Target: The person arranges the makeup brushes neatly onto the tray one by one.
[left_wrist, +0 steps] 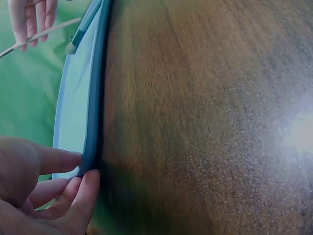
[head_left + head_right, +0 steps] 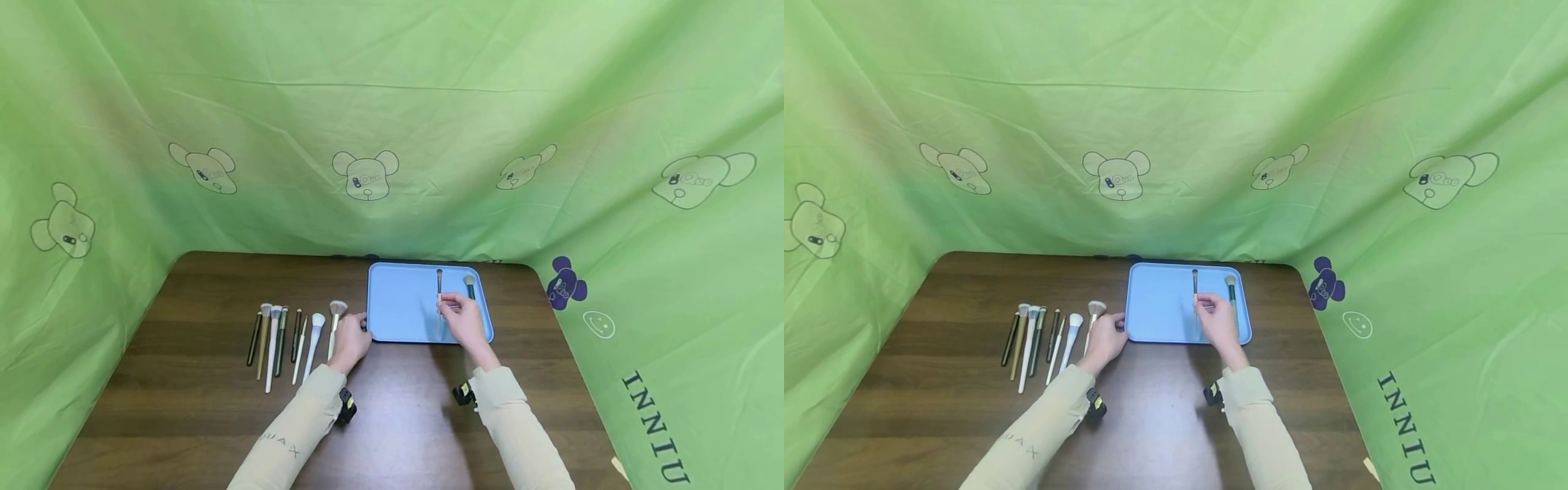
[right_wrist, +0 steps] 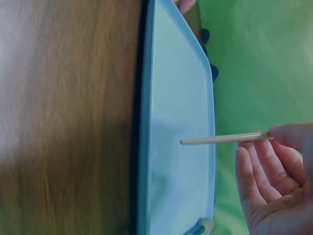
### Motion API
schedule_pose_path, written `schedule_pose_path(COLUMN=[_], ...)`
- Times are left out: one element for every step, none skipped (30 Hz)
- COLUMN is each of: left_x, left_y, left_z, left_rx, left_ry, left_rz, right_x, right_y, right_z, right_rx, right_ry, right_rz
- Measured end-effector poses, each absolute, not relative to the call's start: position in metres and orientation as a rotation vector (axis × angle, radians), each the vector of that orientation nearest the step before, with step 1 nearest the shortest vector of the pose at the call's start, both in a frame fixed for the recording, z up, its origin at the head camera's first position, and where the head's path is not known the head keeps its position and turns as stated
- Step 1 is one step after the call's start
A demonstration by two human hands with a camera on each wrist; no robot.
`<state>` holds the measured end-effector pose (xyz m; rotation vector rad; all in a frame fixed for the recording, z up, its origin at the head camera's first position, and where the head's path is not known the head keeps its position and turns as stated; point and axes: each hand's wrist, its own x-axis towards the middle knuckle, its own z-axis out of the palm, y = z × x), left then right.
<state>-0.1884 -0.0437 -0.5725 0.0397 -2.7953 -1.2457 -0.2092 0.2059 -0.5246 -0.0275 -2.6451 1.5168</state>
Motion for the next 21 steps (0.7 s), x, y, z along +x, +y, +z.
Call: schedule_pose_path(left_x=[-0.188,-0.189,-0.189,-0.189,-0.189,-0.189,-0.189,-0.189,-0.189,-0.190,-0.190,-0.190,-0.191,-0.191,-0.192,-0.192,-0.193,-0.193,-0.194,-0.194,-0.195], left_y=[-0.044,-0.044,-0.044,-0.044,-0.044,-0.044,-0.044,-0.044,-0.044,-0.045,-0.045,-0.045,-0.045,-0.045,-0.045,-0.045,-0.045,-0.044,-0.044,-0.043,-0.043], left_z=[-0.572,-0.571,-0.571,-0.571,-0.571,-0.571,-0.571,-0.571,-0.571,-0.571,-0.571,-0.571,-0.570,-0.569,-0.569,-0.568,-0.568,-0.567,-0.567,-0.567,-0.566], left_rx=[0.047,0.057,0.071,0.081,0.089,0.092,0.091,0.098,0.099,0.098,0.096,0.094,0.095,0.099,0.099,0.100,0.103,0.105,0.108,0.114,0.117], left_ry=[-2.799,-2.802,-2.805,-2.807,-2.809,-2.810,-2.811,-2.813,-2.815,-2.815,-2.815,-2.815,-2.816,-2.817,-2.814,-2.811,-2.811,-2.811,-2.811,-2.810,-2.808], left_rz=[-1.253,-1.263,-1.278,-1.286,-1.289,-1.286,-1.280,-1.283,-1.281,-1.277,-1.274,-1.272,-1.272,-1.271,-1.264,-1.262,-1.255,-1.248,-1.242,-1.243,-1.249], right_x=[-0.210,-0.211,-0.212,-0.212,-0.213,-0.214,-0.214,-0.214,-0.215,-0.215,-0.216,-0.217,-0.217,-0.219,-0.220,-0.221,-0.223,-0.225,-0.226,-0.227,-0.229], right_y=[0.208,0.210,0.212,0.214,0.216,0.218,0.219,0.221,0.222,0.223,0.224,0.225,0.226,0.227,0.229,0.230,0.232,0.234,0.235,0.237,0.238], right_z=[-0.524,-0.524,-0.523,-0.523,-0.523,-0.523,-0.522,-0.521,-0.521,-0.520,-0.520,-0.520,-0.520,-0.521,-0.522,-0.523,-0.524,-0.526,-0.527,-0.529,-0.530], right_rx=[-0.047,-0.061,-0.074,-0.086,-0.098,-0.111,-0.126,-0.140,-0.156,-0.171,-0.189,-0.207,-0.224,-0.233,-0.248,-0.261,-0.274,-0.285,-0.297,-0.306,-0.324], right_ry=[-2.648,-2.647,-2.641,-2.643,-2.639,-2.634,-2.633,-2.633,-2.635,-2.637,-2.638,-2.644,-2.651,-2.664,-2.672,-2.677,-2.683,-2.689,-2.693,-2.701,-2.705], right_rz=[1.508,1.499,1.488,1.466,1.451,1.438,1.419,1.400,1.381,1.368,1.362,1.346,1.330,1.305,1.289,1.277,1.264,1.255,1.253,1.247,1.247])
